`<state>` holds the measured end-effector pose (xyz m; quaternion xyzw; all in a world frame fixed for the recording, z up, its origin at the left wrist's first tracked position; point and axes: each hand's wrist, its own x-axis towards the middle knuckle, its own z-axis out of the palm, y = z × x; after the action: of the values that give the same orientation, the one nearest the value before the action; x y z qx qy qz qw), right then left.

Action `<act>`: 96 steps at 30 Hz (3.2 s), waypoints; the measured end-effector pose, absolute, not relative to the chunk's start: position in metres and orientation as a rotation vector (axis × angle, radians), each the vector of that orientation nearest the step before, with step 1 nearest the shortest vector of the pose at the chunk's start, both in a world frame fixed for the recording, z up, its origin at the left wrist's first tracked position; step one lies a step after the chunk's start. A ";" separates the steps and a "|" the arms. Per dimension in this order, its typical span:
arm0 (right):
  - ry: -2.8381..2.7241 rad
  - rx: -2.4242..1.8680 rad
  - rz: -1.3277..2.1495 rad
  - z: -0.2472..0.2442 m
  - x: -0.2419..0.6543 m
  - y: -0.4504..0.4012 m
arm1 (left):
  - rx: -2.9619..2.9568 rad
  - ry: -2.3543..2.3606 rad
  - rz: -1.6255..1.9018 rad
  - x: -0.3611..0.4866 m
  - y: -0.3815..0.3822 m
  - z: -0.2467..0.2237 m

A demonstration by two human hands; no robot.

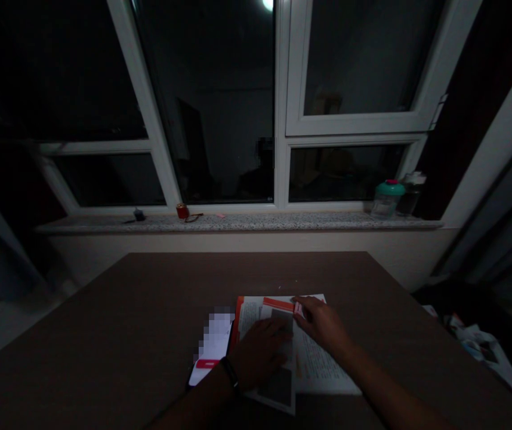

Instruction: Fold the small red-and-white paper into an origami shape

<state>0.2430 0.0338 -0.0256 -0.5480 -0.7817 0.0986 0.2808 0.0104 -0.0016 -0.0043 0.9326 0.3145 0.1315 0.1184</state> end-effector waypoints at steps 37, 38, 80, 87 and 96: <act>-2.158 -1.151 0.559 -0.027 0.240 0.016 | 2.827 0.992 0.354 0.023 -0.005 -0.003; -2.184 -1.132 0.572 -0.027 0.240 0.015 | 2.828 0.983 0.356 0.023 -0.005 -0.003; -2.224 -1.165 0.607 -0.023 0.242 0.019 | 2.818 0.856 0.354 0.016 -0.005 -0.001; -2.217 -1.239 0.572 -0.024 0.241 0.025 | 2.822 0.881 0.320 0.016 -0.007 0.004; -2.062 -1.412 0.442 -0.031 0.243 0.044 | 2.817 0.898 0.342 0.016 -0.005 -0.002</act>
<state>0.2429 0.0436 -0.0310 -0.5313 -0.7758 0.1662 0.2971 0.0157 -0.0046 -0.0023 0.9433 0.3005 0.1146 0.0824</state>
